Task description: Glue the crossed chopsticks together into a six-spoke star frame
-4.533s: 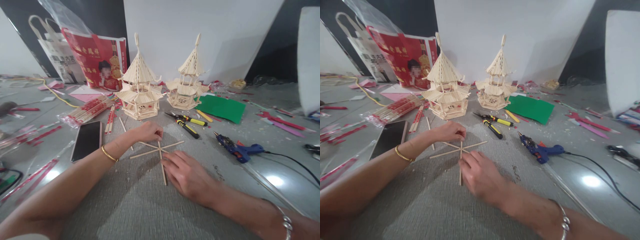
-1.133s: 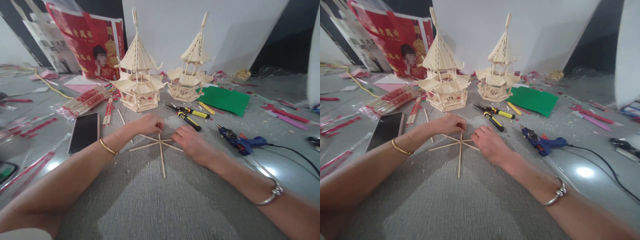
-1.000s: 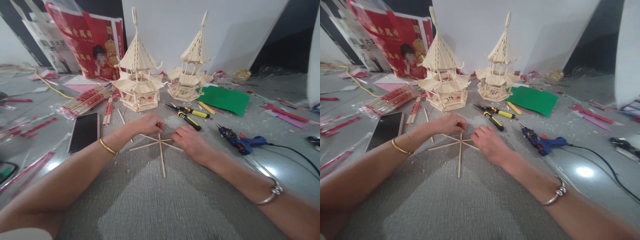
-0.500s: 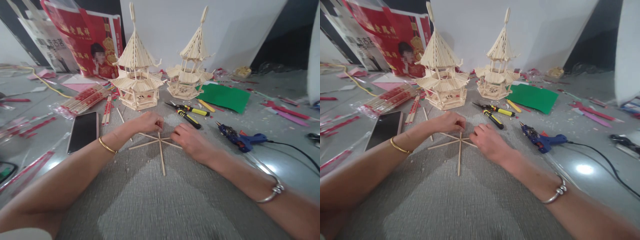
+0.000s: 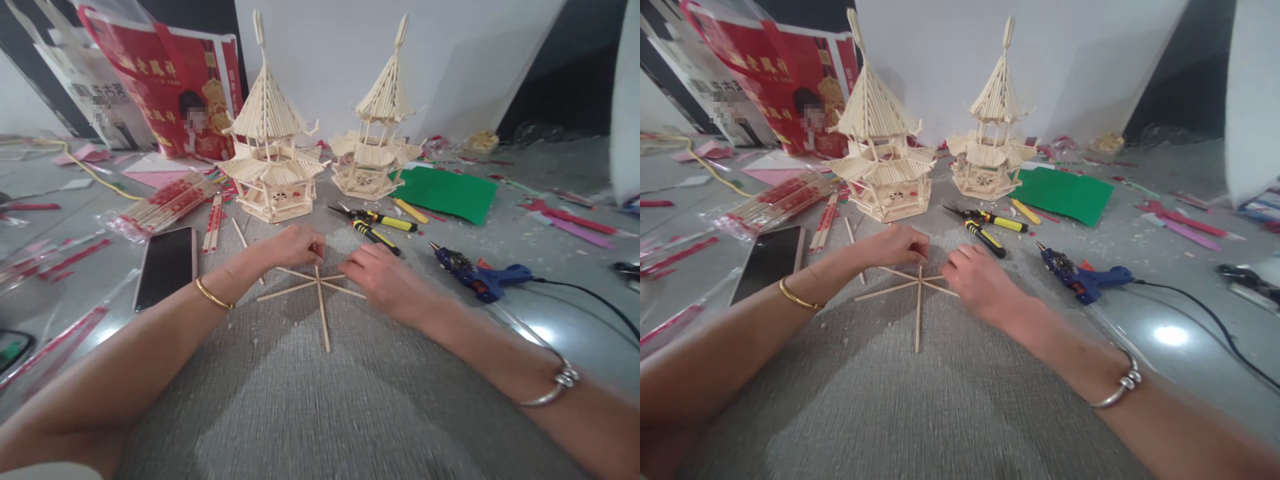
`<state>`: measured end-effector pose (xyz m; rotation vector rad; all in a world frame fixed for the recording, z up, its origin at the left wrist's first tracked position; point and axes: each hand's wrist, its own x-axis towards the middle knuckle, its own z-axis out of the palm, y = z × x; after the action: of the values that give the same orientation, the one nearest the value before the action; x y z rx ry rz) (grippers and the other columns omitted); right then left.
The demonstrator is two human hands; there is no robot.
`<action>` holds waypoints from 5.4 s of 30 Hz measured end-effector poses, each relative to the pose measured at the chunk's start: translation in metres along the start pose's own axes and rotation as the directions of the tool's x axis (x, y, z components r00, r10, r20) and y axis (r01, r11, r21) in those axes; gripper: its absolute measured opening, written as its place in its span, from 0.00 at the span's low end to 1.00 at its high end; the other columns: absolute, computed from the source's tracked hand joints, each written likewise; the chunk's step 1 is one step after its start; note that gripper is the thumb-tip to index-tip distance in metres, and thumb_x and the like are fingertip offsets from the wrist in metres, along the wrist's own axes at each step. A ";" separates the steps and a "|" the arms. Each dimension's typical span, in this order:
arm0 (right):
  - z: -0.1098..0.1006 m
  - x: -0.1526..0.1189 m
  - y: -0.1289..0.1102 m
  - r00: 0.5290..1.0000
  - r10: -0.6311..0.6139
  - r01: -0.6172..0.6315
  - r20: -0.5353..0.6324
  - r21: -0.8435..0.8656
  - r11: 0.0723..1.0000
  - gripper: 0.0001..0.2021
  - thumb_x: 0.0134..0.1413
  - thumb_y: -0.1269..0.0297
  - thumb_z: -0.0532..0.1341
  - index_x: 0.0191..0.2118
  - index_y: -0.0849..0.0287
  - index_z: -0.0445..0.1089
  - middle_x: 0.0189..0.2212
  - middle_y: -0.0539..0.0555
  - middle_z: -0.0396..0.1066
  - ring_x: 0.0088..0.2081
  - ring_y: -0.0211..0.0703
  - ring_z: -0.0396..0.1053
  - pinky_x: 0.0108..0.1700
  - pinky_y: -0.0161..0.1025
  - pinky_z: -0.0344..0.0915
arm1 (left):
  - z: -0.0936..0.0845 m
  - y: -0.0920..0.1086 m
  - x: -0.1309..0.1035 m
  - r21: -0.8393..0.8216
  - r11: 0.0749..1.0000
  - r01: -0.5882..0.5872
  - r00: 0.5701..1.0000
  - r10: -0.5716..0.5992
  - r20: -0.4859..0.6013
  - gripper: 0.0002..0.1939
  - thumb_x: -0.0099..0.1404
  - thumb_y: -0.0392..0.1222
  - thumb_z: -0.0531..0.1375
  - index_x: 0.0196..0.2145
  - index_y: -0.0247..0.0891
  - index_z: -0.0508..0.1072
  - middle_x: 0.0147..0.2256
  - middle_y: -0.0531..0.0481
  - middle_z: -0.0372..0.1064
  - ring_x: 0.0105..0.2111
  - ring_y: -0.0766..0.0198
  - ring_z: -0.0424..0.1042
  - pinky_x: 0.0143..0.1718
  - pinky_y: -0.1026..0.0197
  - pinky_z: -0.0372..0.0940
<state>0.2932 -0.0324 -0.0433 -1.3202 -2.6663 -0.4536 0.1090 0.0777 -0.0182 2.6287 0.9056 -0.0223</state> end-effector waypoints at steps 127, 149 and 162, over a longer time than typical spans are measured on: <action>-0.030 -0.032 0.008 0.890 0.368 -0.449 0.269 0.375 0.811 0.08 0.55 0.71 0.58 0.37 0.60 0.74 0.34 0.55 0.74 0.35 0.42 0.69 0.37 0.39 0.60 | 0.000 -0.013 0.003 -0.084 0.996 -0.030 0.999 0.028 -0.018 0.08 0.53 0.44 0.60 0.29 0.37 0.74 0.26 0.55 0.70 0.28 0.67 0.67 0.29 0.67 0.55; -0.023 0.024 0.030 0.946 -0.062 0.096 0.317 -0.091 0.991 0.13 0.56 0.80 0.51 0.32 0.62 0.73 0.29 0.57 0.73 0.31 0.41 0.66 0.32 0.41 0.51 | -0.018 -0.026 -0.010 -0.050 0.999 0.002 1.000 -0.001 0.019 0.17 0.53 0.37 0.63 0.43 0.39 0.75 0.32 0.53 0.76 0.34 0.65 0.73 0.35 0.67 0.60; -0.022 0.032 0.030 0.941 -0.109 0.140 0.321 -0.076 0.987 0.11 0.54 0.80 0.53 0.32 0.63 0.73 0.30 0.58 0.71 0.32 0.43 0.65 0.33 0.41 0.52 | -0.008 -0.024 -0.004 0.020 0.998 -0.054 0.998 0.054 -0.033 0.16 0.54 0.40 0.63 0.42 0.40 0.77 0.32 0.52 0.75 0.33 0.66 0.71 0.34 0.67 0.60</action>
<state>0.2971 0.0017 -0.0088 -1.3573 -3.0410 -0.4225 0.0907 0.0961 -0.0184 2.6779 0.8487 0.0263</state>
